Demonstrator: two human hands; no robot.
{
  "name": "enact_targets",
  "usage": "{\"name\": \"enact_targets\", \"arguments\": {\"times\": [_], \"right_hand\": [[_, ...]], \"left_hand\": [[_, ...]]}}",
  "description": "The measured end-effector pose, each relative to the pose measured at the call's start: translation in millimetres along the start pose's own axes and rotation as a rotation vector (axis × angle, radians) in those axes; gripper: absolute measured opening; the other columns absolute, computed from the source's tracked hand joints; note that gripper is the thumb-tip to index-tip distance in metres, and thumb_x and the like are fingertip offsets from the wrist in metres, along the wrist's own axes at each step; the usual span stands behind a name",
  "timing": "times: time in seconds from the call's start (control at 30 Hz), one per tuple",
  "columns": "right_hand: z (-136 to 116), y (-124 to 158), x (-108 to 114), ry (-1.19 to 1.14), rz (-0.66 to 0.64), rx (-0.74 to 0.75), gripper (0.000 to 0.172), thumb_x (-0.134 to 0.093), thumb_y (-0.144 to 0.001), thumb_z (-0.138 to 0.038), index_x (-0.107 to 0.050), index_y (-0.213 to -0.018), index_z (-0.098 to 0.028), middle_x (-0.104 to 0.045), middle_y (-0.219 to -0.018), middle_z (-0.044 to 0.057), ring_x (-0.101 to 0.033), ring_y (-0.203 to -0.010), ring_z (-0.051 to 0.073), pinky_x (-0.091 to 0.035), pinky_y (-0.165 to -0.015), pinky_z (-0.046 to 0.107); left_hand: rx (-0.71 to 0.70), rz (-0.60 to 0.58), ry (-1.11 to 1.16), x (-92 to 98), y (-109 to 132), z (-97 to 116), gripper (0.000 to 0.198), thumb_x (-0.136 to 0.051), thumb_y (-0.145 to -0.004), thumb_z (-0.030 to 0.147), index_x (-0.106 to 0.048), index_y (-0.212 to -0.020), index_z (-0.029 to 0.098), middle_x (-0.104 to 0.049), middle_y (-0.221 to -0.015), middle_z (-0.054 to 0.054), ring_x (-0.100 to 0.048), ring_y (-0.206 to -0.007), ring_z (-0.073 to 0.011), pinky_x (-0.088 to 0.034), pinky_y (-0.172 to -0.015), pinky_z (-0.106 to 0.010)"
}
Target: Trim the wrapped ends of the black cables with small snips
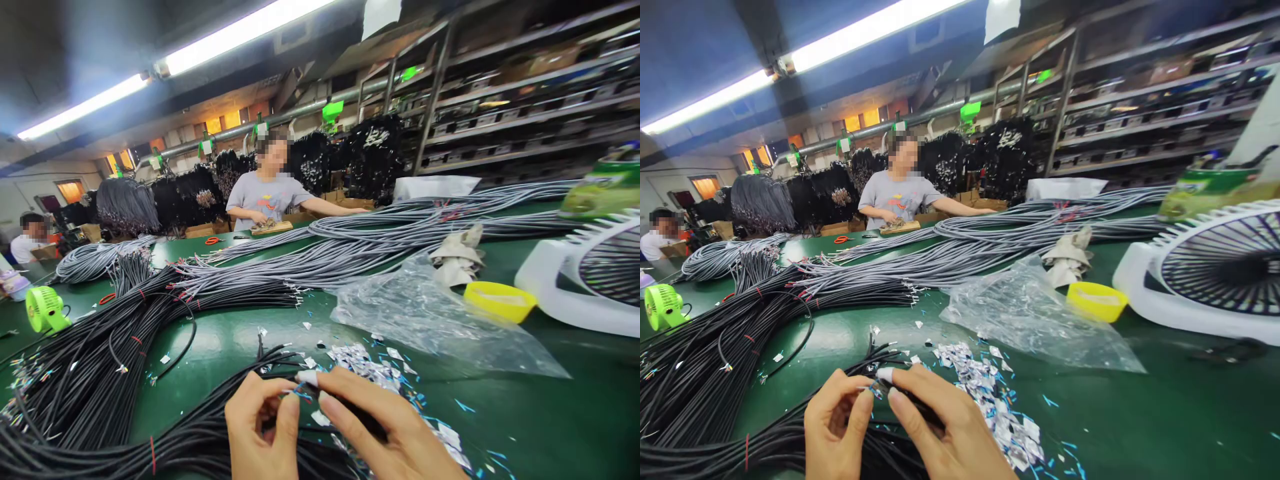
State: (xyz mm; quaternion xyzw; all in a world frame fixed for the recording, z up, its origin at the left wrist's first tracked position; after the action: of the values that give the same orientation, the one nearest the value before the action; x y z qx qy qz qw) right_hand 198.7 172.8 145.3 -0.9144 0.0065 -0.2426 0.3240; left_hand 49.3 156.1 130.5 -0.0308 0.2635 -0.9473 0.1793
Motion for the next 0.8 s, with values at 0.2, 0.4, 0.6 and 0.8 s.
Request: {"name": "enact_targets", "arguments": {"times": [0.2, 0.4, 0.6, 0.8], "right_hand": [[-5.1, -1.0, -2.6, -0.028, -0.075, 0.029, 0.031, -0.047, -0.091, -0.040, -0.073, -0.096, -0.025, -0.074, -0.085, 0.006, -0.069, -0.082, 0.022, -0.057, -0.069, 0.026], [-0.5, -1.5, -5.4, -0.010, -0.123, 0.009, 0.035, -0.045, -0.091, -0.041, -0.074, -0.093, -0.023, -0.074, -0.090, 0.009, -0.070, -0.082, 0.023, -0.057, -0.075, 0.028], [7.3, 0.5, -8.2, -0.013, -0.157, -0.027, 0.034, -0.046, -0.090, -0.044, -0.074, -0.098, -0.024, -0.074, -0.095, 0.008, -0.069, -0.088, 0.024, -0.053, -0.086, 0.035], [3.3, -0.7, -0.1, -0.029, -0.019, -0.051, 0.042, -0.044, -0.088, -0.053, -0.076, -0.091, -0.026, -0.075, -0.084, 0.007, -0.071, -0.076, 0.023, -0.059, -0.069, 0.029]], "left_hand": [[-0.022, -0.014, -0.027, -1.4, 1.3, 5.3, 0.025, -0.061, -0.081, 0.040, -0.072, -0.074, 0.018, -0.054, -0.063, -0.001, -0.051, -0.053, -0.0108, -0.040, -0.047, -0.017], [-0.022, -0.034, -0.033, -3.2, 2.3, 4.9, 0.025, -0.059, -0.083, 0.039, -0.071, -0.074, 0.019, -0.053, -0.063, -0.001, -0.050, -0.054, -0.0109, -0.038, -0.046, -0.017], [-0.043, -0.049, -0.056, -4.2, 2.5, 7.4, 0.019, -0.058, -0.084, 0.031, -0.071, -0.075, 0.020, -0.054, -0.064, -0.001, -0.050, -0.054, -0.0102, -0.038, -0.048, -0.017], [-0.018, -0.049, -0.106, -3.8, -1.7, 3.4, 0.010, -0.066, -0.077, 0.028, -0.066, -0.075, 0.018, -0.056, -0.066, 0.000, -0.053, -0.058, -0.0119, -0.042, -0.053, -0.018]]}}
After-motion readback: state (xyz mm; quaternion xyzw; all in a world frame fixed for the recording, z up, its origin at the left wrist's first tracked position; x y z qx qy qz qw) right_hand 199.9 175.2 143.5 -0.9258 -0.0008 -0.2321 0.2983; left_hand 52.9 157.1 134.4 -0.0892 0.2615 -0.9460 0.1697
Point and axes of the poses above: each hand's wrist, its own y-axis away from the middle knuckle, its own x-axis out of the back of the hand, z = x × y, the point moved 9 cm from there along -y, towards the middle knuckle
